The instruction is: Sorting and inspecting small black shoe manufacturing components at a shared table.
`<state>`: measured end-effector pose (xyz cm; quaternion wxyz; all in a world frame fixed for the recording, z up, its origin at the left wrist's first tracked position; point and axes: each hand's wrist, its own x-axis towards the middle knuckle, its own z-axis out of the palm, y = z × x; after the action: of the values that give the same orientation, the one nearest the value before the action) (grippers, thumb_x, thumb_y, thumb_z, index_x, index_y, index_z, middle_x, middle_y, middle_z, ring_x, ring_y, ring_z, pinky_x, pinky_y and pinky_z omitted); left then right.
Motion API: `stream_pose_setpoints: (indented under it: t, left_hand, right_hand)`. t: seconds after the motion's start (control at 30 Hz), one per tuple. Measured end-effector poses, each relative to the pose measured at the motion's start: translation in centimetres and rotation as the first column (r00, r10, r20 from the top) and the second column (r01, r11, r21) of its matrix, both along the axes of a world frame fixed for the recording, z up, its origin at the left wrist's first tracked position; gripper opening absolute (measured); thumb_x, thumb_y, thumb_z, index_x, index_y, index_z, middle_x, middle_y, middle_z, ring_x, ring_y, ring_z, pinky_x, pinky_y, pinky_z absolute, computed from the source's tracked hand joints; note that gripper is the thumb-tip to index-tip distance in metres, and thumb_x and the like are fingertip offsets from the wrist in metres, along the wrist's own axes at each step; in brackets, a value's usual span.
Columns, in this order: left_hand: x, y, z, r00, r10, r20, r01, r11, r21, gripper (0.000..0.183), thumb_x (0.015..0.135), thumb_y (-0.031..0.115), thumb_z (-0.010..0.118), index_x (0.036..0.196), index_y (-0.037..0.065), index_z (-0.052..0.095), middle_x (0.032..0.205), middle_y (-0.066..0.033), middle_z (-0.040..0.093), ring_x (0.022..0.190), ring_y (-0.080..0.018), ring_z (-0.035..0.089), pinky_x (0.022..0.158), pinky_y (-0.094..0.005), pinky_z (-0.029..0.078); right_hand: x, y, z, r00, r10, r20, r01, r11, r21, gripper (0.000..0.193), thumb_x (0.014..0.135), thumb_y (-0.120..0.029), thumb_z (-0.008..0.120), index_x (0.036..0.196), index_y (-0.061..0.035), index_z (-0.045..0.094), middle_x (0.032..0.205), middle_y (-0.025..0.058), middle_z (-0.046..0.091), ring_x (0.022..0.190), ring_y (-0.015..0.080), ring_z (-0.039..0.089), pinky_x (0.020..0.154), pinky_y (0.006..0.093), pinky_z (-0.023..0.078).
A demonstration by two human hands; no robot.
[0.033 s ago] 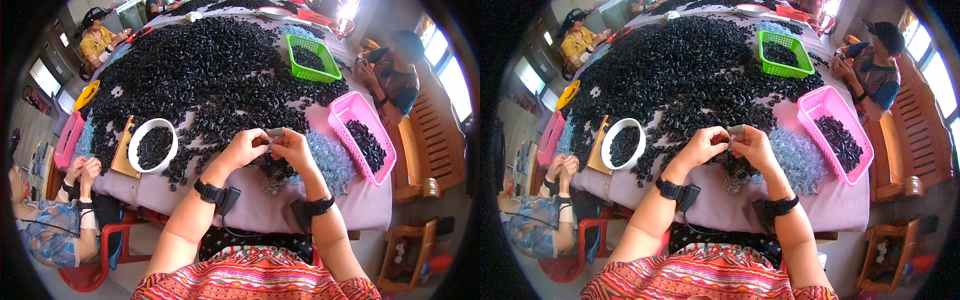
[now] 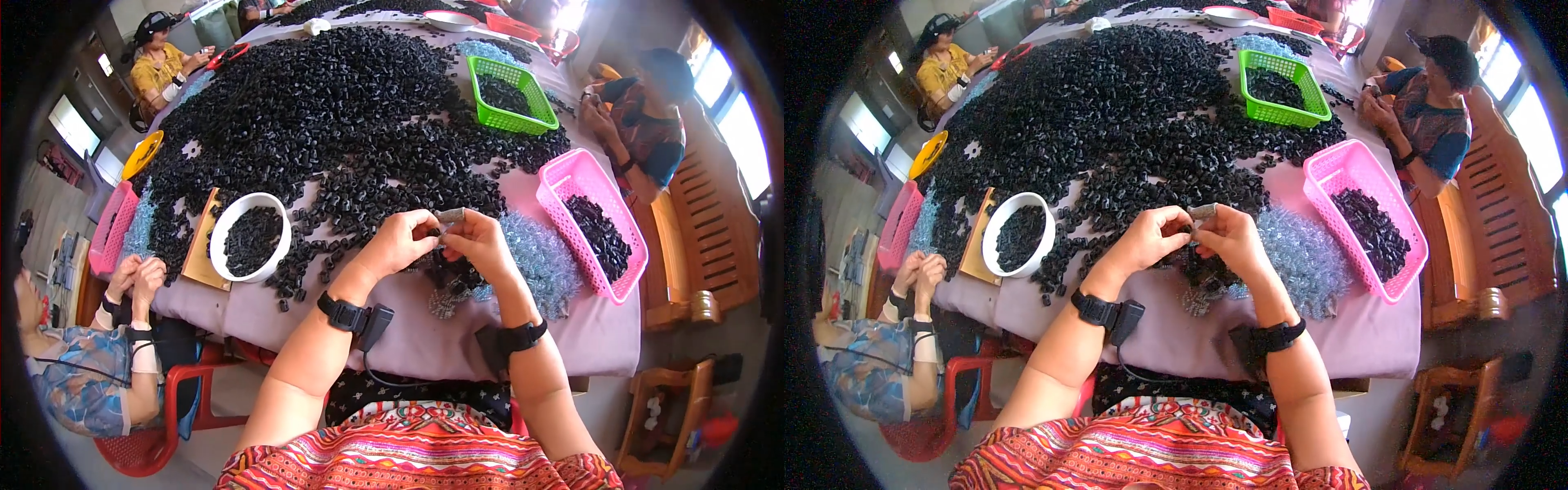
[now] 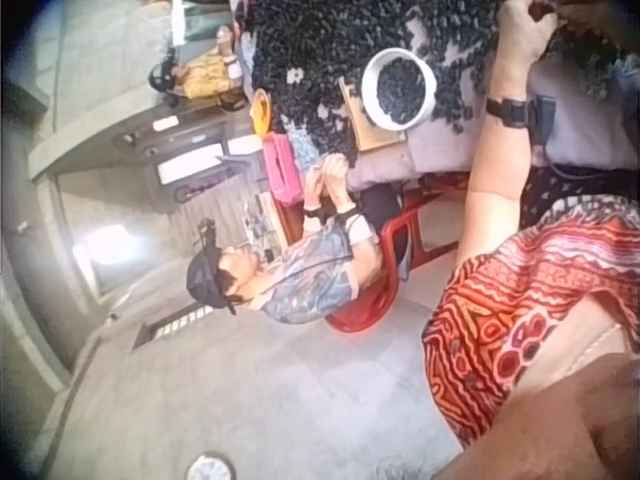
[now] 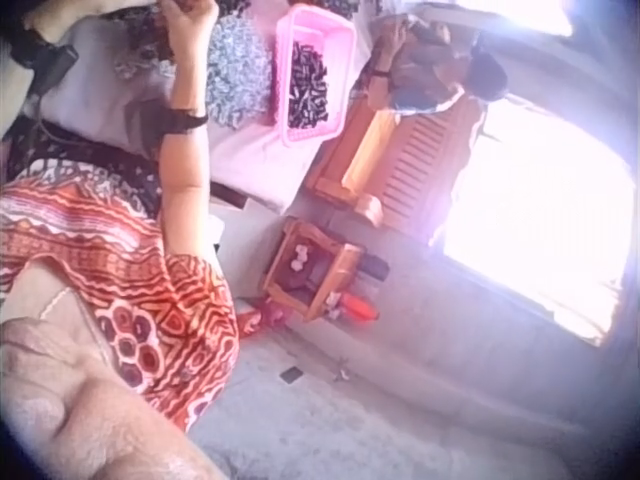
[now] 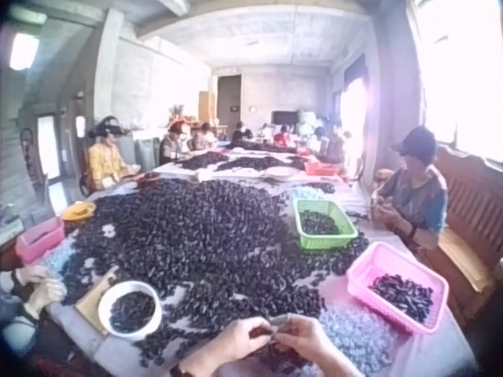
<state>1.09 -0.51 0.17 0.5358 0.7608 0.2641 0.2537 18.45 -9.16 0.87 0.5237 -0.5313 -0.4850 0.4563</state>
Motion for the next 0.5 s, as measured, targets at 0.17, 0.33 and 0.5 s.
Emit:
stream_pose_setpoints:
  t: [0.17, 0.33, 0.5]
  left_hand:
    - [0.21, -0.27, -0.19, 0.998, -0.031, 0.057, 0.032, 0.999, -0.023, 0.008, 0.089, 0.005, 0.065, 0.096, 0.001, 0.062, 0.083, 0.0020, 0.064, 0.076, -0.0042, 0.055, 0.070, -0.0227, 0.047]
    - [0.21, -0.34, 0.33, 0.999, 0.006, -0.034, -0.005, 0.999, 0.054, 0.009, 0.091, 0.010, 0.061, 0.093, 0.002, 0.062, 0.075, 0.0041, 0.057, 0.068, -0.0034, 0.049, 0.061, -0.0236, 0.044]
    - [0.32, -0.09, -0.27, 0.998, 0.063, 0.000, -0.063, 0.992, 0.106, 0.011, 0.091, 0.012, 0.062, 0.093, 0.001, 0.062, 0.074, 0.0040, 0.056, 0.066, -0.0037, 0.048, 0.060, -0.0239, 0.044]
  right_hand:
    - [0.42, -0.14, 0.82, 0.998, 0.053, -0.025, -0.054, 0.997, -0.055, 0.023, 0.087, 0.000, 0.064, 0.110, 0.0016, 0.062, 0.083, 0.0037, 0.068, 0.070, 0.0105, 0.065, 0.061, 0.0244, 0.054]
    - [0.05, -0.22, 1.04, 0.998, 0.058, 0.011, -0.057, 0.996, -0.063, 0.026, 0.087, -0.001, 0.066, 0.112, 0.0010, 0.062, 0.084, 0.0045, 0.068, 0.070, 0.0100, 0.064, 0.061, 0.0243, 0.054]
    - [0.08, -0.38, 0.59, 0.993, 0.087, 0.084, -0.084, 0.996, -0.042, 0.026, 0.086, -0.003, 0.067, 0.112, 0.0009, 0.062, 0.087, 0.0055, 0.069, 0.073, 0.0090, 0.063, 0.063, 0.0240, 0.053]
